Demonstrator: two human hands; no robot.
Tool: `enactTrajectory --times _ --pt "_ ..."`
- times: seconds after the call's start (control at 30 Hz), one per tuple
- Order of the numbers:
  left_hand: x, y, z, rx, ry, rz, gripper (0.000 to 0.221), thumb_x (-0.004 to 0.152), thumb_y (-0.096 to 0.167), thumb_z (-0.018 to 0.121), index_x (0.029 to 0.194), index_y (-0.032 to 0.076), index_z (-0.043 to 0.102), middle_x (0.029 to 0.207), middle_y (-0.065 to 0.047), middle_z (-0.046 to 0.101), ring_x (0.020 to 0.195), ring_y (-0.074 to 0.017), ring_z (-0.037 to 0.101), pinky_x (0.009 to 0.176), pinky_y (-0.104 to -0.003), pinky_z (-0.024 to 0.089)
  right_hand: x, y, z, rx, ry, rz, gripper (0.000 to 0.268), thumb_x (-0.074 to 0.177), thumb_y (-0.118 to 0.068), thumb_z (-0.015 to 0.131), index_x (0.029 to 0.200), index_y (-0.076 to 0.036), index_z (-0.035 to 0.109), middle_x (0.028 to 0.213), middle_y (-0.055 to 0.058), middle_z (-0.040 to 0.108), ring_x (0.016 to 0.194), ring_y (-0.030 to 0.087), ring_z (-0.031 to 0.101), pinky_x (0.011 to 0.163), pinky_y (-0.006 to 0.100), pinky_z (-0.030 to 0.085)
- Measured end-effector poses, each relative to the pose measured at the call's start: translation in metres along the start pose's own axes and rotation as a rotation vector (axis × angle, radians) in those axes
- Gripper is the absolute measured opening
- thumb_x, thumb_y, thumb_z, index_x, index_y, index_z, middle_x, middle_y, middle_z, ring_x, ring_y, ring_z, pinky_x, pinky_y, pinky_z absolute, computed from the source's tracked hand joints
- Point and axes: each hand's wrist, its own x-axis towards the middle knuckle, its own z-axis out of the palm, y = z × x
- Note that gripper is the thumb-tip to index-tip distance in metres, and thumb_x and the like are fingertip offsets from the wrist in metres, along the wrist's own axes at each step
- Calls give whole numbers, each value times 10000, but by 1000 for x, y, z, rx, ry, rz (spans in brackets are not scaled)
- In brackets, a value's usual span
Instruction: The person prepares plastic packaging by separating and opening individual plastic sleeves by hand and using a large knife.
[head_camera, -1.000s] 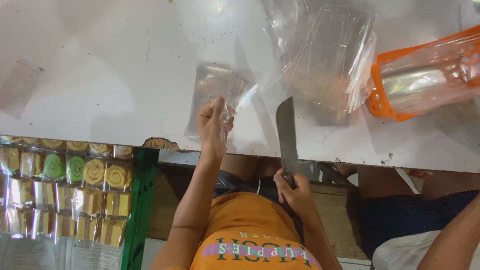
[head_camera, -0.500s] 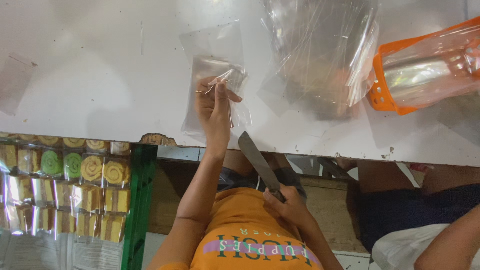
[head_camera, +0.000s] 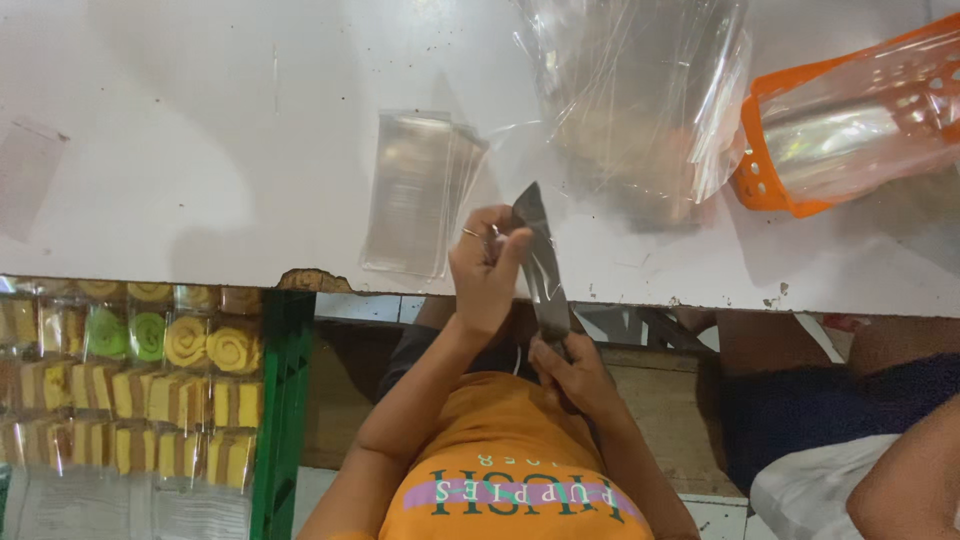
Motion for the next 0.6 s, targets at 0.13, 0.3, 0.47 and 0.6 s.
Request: enactTrajectory --times 0.13,0.3,0.47,0.6 --pt "-23 -7 12 -7 -83 -75 252 969 275 743 1123 88 674 830 -89 723 525 -95 573 469 -233 447 12 -15 1 72 4 57 477 1066 -207 551 621 -47 617 381 80 548 319 121 513 384 268 466" --pt "-11 2 4 6 -185 -130 239 969 224 717 1142 62 685 858 -99 779 522 -67 554 460 -243 436 16 -10 -7 125 30 52 458 1075 -176 540 668 -9 668 439 96 590 350 161 606 432 294 537" --pt "12 15 -4 -55 -166 -132 259 1065 241 563 1060 40 727 700 -80 708 572 -144 677 498 -275 590 16 -22 -3 -41 -3 -16 408 1065 -133 565 695 -5 685 417 99 594 341 122 567 462 250 547" --pt "25 29 0 -16 -50 -8 365 1101 225 480 913 20 717 583 -103 671 440 -160 653 371 -227 486 8 7 1 58 37 -49 322 1065 -94 530 798 9 680 446 94 596 374 117 564 494 270 539"
